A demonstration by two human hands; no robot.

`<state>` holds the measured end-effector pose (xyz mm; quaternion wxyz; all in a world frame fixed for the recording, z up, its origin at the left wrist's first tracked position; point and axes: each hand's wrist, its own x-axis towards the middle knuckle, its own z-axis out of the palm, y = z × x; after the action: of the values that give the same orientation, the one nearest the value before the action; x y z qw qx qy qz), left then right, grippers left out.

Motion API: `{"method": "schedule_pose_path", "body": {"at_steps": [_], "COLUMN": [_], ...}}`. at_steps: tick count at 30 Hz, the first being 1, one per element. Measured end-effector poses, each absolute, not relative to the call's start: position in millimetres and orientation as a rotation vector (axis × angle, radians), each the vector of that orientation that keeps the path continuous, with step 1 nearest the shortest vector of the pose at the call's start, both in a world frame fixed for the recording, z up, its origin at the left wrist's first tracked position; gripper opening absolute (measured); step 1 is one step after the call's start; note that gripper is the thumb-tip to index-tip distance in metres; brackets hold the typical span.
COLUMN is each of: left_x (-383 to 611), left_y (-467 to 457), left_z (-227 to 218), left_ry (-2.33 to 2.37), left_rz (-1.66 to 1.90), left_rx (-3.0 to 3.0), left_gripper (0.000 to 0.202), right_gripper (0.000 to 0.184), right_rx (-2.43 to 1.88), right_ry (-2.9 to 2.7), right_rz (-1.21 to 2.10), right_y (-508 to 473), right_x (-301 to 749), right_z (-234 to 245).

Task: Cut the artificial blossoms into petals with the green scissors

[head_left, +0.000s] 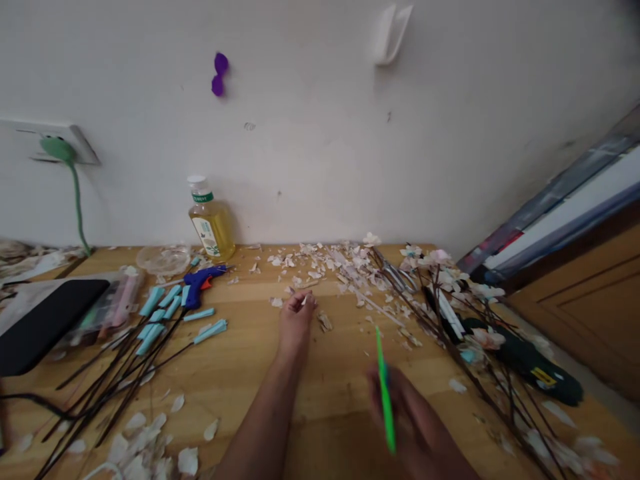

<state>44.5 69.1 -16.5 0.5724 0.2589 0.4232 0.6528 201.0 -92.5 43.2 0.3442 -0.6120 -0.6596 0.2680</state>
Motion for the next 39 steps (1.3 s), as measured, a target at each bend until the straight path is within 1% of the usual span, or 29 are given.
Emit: {"method": "schedule_pose_path", "body": {"at_steps": [3, 6, 11, 17, 19, 22, 23, 26, 32, 39], "left_x": [42.5, 41.2, 42.7, 44.1, 44.3, 44.8, 45.0, 45.3, 38.9, 40.4], "left_y": [68.0, 66.1, 65.3, 65.1, 64.4, 63.9, 64.0, 64.4, 66.1, 65.6], "left_z": [-14.2, -13.3, -17.1, -11.1, -7.8, -4.9, -4.6, -4.4, -2.8, -4.0], "left_ry": [0.902, 0.865, 0.933, 0.858, 0.834, 0.838, 0.836, 0.826, 0.803, 0.822], "left_rz": [1.522, 1.496, 1.487, 1.544, 1.548, 1.527, 1.524, 1.529, 1.488, 1.473], "left_rx": [0.497, 0.469, 0.494, 0.355, 0.345, 0.373, 0.372, 0.358, 0.274, 0.278], "left_gripper": [0.037, 0.038, 0.033, 0.035, 0.039, 0.053, 0.054, 0.047, 0.035, 0.033], "right_gripper": [0.025, 0.026, 0.03, 0.03, 0.03, 0.028, 0.026, 0.019, 0.018, 0.018], "right_rx": [-1.524, -1.467, -1.458, -1.486, -1.499, -1.517, -1.524, -1.541, -1.535, -1.554], "right_ry": [-1.676, -1.608, -1.645, -1.686, -1.708, -1.712, -1.724, -1.803, -1.885, -1.91], "right_rz": [0.725, 0.683, 0.727, 0.776, 0.76, 0.758, 0.759, 0.725, 0.645, 0.665], "right_y": [-15.9, 26.7, 30.3, 27.9, 28.2, 28.8, 29.1, 29.9, 30.4, 31.0], "right_x": [187.1, 170.3, 168.2, 174.8, 174.0, 173.9, 174.2, 176.0, 177.7, 179.1], "right_z": [30.6, 13.8, -8.7, -8.8, -8.2, -8.2, -8.0, -5.9, -1.3, -4.2]}}
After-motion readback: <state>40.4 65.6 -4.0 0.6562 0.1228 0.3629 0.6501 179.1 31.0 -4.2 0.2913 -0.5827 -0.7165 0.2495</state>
